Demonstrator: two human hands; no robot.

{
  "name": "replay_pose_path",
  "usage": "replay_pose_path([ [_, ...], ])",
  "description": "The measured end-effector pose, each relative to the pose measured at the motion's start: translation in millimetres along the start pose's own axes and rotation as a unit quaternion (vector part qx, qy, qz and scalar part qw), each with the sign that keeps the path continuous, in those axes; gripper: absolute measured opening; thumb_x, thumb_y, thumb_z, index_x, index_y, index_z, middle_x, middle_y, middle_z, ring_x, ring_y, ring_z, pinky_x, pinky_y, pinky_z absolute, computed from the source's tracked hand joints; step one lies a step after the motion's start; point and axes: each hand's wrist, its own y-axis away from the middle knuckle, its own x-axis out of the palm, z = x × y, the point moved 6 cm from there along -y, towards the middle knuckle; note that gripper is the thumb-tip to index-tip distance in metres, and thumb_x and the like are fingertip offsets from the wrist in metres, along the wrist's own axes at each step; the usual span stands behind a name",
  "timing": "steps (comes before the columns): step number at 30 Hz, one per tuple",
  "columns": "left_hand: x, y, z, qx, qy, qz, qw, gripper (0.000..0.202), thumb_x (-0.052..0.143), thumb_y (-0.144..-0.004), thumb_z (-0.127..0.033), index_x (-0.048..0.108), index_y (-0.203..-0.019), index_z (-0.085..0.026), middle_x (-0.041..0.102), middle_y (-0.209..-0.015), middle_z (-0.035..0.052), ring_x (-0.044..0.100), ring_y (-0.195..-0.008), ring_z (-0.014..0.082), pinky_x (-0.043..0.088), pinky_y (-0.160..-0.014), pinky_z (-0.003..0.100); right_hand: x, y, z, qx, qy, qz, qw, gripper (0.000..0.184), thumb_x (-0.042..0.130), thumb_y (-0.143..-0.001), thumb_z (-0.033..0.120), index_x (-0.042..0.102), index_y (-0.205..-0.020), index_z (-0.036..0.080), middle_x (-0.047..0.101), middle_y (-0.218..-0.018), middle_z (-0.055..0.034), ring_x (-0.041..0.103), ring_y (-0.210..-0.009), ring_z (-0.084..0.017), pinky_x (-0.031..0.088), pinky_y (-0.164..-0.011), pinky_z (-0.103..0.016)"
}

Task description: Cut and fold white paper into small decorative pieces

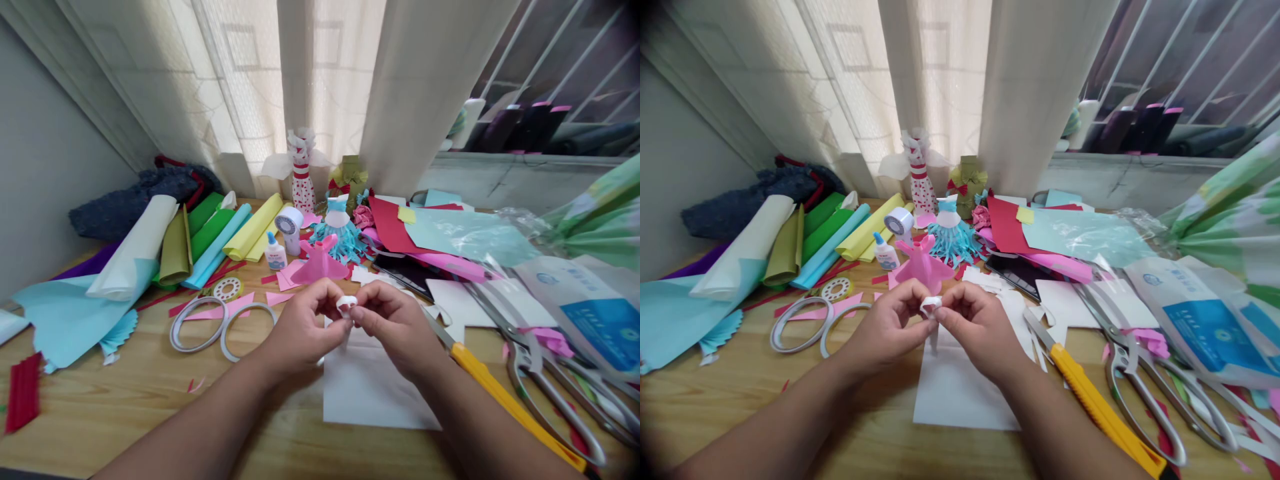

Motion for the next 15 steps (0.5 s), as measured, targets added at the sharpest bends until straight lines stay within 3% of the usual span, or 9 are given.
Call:
replay_pose_path([
  [7,3.6,0,3,-0.034,0.018,0.056,0.998,0.013,0.058,-0.077,-0.015,0.046,-0.079,-0.019,0.050,-0.076,-0.0021,0.053,-0.072,0.0127,0.040,-0.064,0.025,1,0,-11,0.077,-0.095,0.021,0.992,0.017,0.073,-0.070,0.025,0.057,-0.070,0.018,0.055,-0.061,0.0047,0.044,-0.051,-0.006,0.034,-0.050,-0.019],
  [12,-0.7,-1,4,-0.056,0.038,0.053,0.996,0.016,0.062,-0.075,-0.020,0.046,-0.075,-0.018,0.048,-0.070,-0.0035,0.050,-0.066,0.0109,0.037,-0.059,0.023,4,-1,-5,0.062,-0.101,0.052,0.992,0.016,0.072,-0.070,0.026,0.059,-0.073,0.018,0.056,-0.066,0.0032,0.048,-0.055,-0.007,0.039,-0.053,-0.021],
  [15,-3.5,-1,6,-0.077,0.085,0.044,0.992,0.019,0.066,-0.071,-0.017,0.047,-0.074,-0.017,0.046,-0.069,-0.0051,0.045,-0.062,0.0085,0.034,-0.057,0.021,4,-1,2,0.030,-0.046,0.079,0.995,0.018,0.074,-0.068,0.024,0.062,-0.080,0.018,0.061,-0.078,-0.0008,0.056,-0.070,-0.012,0.045,-0.065,-0.026],
])
